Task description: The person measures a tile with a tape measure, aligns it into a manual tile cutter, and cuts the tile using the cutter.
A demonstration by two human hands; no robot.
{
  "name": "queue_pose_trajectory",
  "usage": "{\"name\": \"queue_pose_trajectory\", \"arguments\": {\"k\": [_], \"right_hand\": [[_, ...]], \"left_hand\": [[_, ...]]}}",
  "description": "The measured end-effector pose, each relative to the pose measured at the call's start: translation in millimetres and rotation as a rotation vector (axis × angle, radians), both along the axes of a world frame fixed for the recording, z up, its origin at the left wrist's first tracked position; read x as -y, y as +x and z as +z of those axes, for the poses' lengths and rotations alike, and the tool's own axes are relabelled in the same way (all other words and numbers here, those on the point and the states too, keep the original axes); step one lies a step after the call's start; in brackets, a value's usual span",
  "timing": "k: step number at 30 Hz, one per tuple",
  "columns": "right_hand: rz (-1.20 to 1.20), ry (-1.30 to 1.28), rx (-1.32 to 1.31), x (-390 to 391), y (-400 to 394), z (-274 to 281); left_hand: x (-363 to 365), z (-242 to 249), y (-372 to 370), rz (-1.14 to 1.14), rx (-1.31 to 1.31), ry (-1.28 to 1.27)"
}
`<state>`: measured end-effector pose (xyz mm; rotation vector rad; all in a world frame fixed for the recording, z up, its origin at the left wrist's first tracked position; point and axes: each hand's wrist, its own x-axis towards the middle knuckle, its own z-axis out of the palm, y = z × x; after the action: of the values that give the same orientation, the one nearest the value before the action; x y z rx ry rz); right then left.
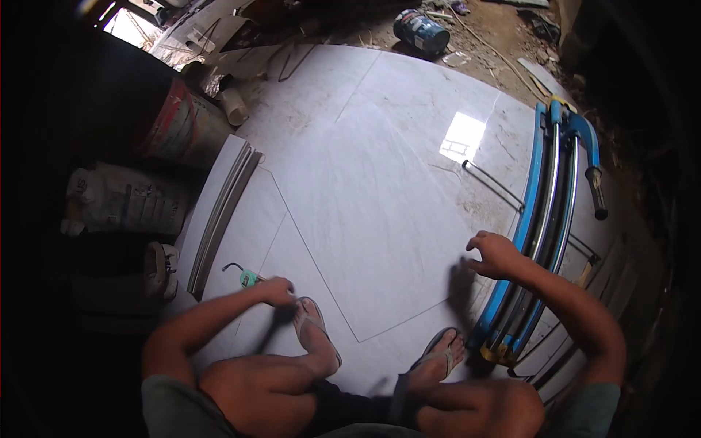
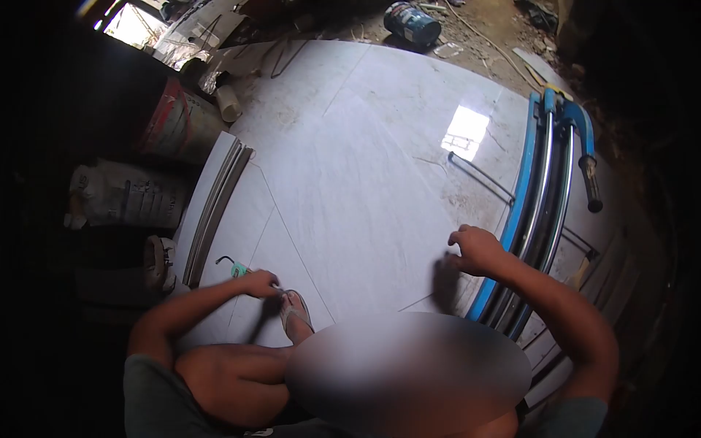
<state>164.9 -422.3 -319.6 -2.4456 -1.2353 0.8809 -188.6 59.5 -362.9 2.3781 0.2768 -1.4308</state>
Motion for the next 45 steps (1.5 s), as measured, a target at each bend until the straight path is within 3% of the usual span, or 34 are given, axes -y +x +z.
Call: {"name": "queue_pose_trajectory", "arguments": {"k": [2,3,5,9,11,13,16,22,25,28,30,34,37,41,45], "right_hand": [[0.038,-0.134,-0.009,-10,17,-11],[0.01,-0.132,-0.018,-15,24,-23],[-0.181,-0.008,-0.023,-26,19,-29],[-0.316,0.125,0.149,-16,-24,-76],[-0.365,0.033,0.075,-10,-42,-72],[-0.42,-0.013,0.13,-8,-52,-71],[-0.495,-0.039,0.142,-8,-60,-73],[-0.502,-0.132,0.09,-27,-84,-55],[-0.512,-0.139,0.115,-33,-87,-61],[-0.561,-0.117,0.117,-38,-83,-63],[-0.566,-0.121,0.132,-42,-80,-57],[-0.609,-0.113,0.134,-43,-69,-55],[-0.662,-0.122,0.163,-43,-64,-56],[-0.706,-0.14,0.218,-47,-51,-56],[-0.757,-0.106,0.184,-46,-40,-58]], "left_hand": [[54,-15,-14,0.428,0.187,-0.012],[69,-34,-25,0.529,0.234,-0.023],[97,-22,-19,0.612,0.139,0.021],[114,-14,-23,0.653,0.1,0.109],[116,-23,-19,0.691,0.161,0.09],[132,-2,-3,0.77,0.144,0.026],[143,-38,-6,0.915,0.224,-0.032],[153,-2,36,1.087,0.08,0.051],[147,-25,32,1.253,-0.151,0.053],[151,-15,31,1.438,-0.237,-0.189],[153,-45,21,1.426,-0.248,-0.199],[154,-37,32,1.533,-0.344,-0.322],[148,-52,32,1.454,-0.44,-0.257],[153,-48,22,1.342,-0.211,-0.169],[144,-30,23,1.258,-0.228,-0.218]]}}
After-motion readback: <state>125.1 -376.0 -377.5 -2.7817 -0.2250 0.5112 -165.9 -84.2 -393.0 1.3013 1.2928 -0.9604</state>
